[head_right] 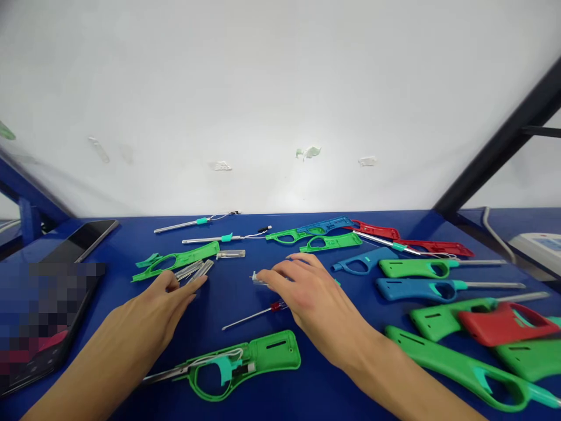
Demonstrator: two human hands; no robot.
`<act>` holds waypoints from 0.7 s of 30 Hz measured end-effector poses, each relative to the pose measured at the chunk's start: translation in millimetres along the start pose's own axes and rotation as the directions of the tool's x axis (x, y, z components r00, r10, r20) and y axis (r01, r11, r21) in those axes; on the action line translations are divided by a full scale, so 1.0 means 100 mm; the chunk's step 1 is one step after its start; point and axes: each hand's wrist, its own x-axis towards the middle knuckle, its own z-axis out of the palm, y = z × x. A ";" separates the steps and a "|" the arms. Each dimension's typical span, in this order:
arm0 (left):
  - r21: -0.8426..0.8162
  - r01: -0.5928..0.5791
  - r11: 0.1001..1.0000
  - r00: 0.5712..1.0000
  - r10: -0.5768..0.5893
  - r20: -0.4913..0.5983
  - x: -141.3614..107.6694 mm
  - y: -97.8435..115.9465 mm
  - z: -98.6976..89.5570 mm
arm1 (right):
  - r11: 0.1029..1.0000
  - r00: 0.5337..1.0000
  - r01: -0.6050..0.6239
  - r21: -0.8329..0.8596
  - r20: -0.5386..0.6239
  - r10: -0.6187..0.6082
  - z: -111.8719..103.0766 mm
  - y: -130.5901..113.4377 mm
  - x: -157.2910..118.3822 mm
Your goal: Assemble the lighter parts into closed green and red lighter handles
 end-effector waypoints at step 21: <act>-0.035 -0.103 0.994 0.989 0.099 -0.106 -0.22 -0.02 -0.11 | 0.996 0.998 -0.024 0.091 -0.055 0.029 -0.02 -0.15 -0.05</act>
